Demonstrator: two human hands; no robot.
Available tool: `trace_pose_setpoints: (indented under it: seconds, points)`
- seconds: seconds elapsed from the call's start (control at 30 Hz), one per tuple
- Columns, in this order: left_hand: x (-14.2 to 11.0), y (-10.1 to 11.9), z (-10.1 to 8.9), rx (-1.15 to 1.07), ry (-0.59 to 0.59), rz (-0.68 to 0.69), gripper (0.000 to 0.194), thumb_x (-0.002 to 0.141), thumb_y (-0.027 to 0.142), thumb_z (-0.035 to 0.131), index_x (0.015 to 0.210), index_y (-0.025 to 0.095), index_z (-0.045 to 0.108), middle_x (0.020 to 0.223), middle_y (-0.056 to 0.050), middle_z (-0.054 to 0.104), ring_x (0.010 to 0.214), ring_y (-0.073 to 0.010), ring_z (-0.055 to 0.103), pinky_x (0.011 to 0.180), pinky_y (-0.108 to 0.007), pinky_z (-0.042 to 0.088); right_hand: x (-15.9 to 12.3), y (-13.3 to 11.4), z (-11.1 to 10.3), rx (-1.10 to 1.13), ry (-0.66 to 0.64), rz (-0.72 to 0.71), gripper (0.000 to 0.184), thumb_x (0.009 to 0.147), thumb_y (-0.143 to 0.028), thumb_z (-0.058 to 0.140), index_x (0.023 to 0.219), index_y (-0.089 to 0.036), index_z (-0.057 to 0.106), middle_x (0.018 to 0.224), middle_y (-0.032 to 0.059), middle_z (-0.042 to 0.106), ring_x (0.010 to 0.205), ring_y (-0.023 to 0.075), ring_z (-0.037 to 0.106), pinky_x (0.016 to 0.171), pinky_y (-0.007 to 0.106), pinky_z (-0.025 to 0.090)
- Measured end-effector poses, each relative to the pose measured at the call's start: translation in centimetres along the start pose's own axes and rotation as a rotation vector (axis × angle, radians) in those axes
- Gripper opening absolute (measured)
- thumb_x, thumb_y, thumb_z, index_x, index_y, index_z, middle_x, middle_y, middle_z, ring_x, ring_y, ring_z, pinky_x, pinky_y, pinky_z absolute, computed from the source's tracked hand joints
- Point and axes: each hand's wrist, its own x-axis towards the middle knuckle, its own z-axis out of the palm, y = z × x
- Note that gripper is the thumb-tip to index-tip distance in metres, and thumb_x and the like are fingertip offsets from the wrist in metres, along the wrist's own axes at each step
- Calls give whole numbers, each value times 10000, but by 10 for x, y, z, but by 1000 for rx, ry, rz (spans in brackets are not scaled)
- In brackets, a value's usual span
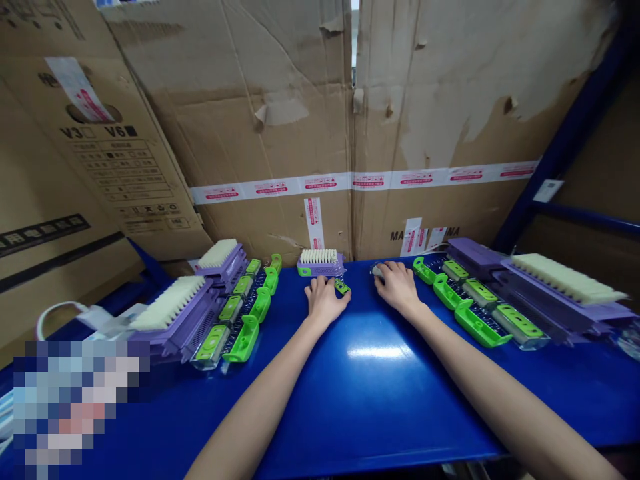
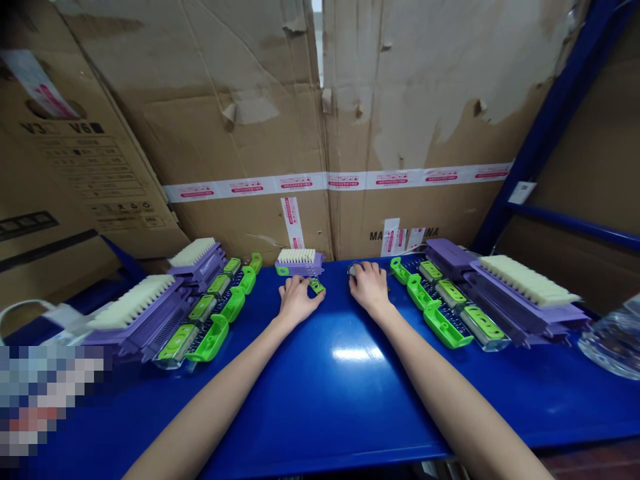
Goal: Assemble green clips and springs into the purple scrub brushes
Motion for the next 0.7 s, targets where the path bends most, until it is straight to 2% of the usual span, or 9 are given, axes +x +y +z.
trace_pose_setpoints:
  seconds: [0.13,0.27,0.4,0.53,0.7]
  points:
    - [1,-1,0,-18,-15,1,453,772,498,525,1074,172,614,1085,-144,547,1058,-343,455,866,-471,357,-1,-1,0,0,-6,-18,285,853,-257,483,1091,-173,614,1110,119,598,990,262,473,733,332,335]
    - [2,-3,0,-49,-24,14,529,750,574,539,1099,181,600,1117,-132,544,1070,-340,456,879,-466,355,-3,-6,-1,54,-6,-74,272,859,-242,475,1082,-183,621,1126,100,598,992,247,479,729,320,336]
    - [3,-3,1,-105,13,-5,517,763,587,539,1101,199,588,1105,-113,559,1076,-320,472,875,-443,365,-5,-10,-2,123,0,-153,264,864,-251,482,1075,-186,627,1109,93,607,988,233,489,742,315,338]
    - [5,-4,0,-191,56,2,412,782,484,585,1081,202,568,1107,-87,591,1077,-284,498,877,-410,369,-5,-12,0,151,15,-222,269,870,-271,483,1088,-191,619,1101,89,608,994,226,490,760,319,340]
    - [8,-8,2,-275,35,30,302,780,242,603,1074,206,543,966,-40,656,967,-221,574,847,-366,385,-4,-11,1,140,4,-204,301,859,-216,462,1120,-171,606,1129,95,607,1009,233,488,770,328,346]
